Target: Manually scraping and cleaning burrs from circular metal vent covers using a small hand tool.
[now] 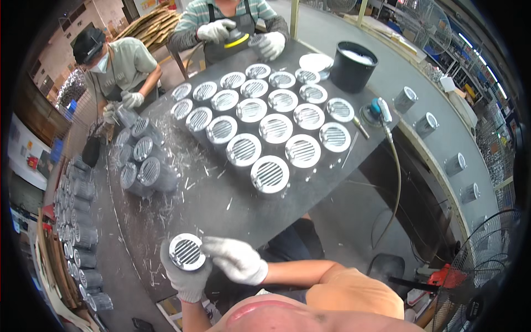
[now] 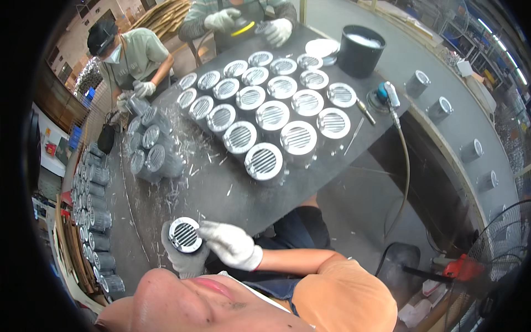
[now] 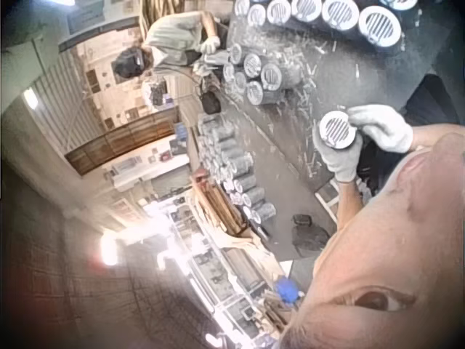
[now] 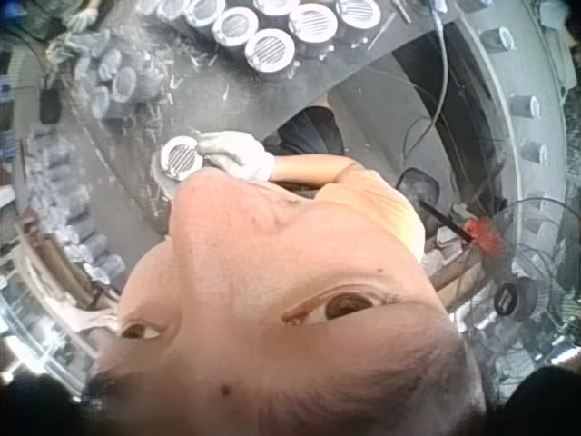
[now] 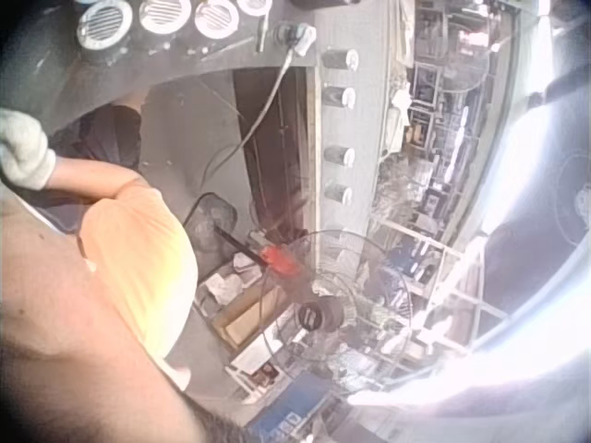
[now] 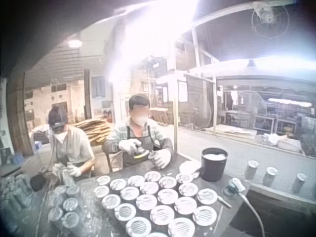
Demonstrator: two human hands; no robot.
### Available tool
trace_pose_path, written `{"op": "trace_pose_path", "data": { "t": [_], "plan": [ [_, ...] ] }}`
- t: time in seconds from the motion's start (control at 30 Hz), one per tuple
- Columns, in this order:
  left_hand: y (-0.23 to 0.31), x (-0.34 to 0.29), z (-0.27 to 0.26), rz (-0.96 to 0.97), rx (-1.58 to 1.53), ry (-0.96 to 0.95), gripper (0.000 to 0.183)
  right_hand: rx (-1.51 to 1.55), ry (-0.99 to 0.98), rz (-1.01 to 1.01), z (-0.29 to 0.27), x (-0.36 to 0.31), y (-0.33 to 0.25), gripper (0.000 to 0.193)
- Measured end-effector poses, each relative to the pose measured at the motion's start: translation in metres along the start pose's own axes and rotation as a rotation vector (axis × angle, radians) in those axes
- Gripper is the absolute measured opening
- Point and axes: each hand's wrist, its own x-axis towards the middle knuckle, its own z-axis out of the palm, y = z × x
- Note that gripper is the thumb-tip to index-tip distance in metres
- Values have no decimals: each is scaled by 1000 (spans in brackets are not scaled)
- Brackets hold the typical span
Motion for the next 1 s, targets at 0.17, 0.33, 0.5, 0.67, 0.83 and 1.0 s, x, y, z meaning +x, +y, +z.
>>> {"op": "trace_pose_path", "data": {
  "t": [0.17, 0.33, 0.5, 0.67, 0.83, 1.0],
  "plan": [
    [8, 9, -9, -30, 53, -99, 97, -268, 100, -10, -51, 1, 2, 31],
    [18, 28, -3, 167, 43, -114, 99, -598, 48, -50, -79, 10, 4, 15],
    [17, 42, -10, 216, 79, -242, 103, -456, 48, 281, -83, 8, 13, 14],
    [18, 50, -10, 280, 108, -316, 102, -332, 41, 470, -86, 8, 21, 17],
    [29, 53, -3, 359, 102, -342, 102, -324, -63, 493, -96, 13, 5, 20],
    [33, 55, -5, 384, 63, -362, 99, -417, -166, 529, -106, 11, -10, 19]
  ]
}}
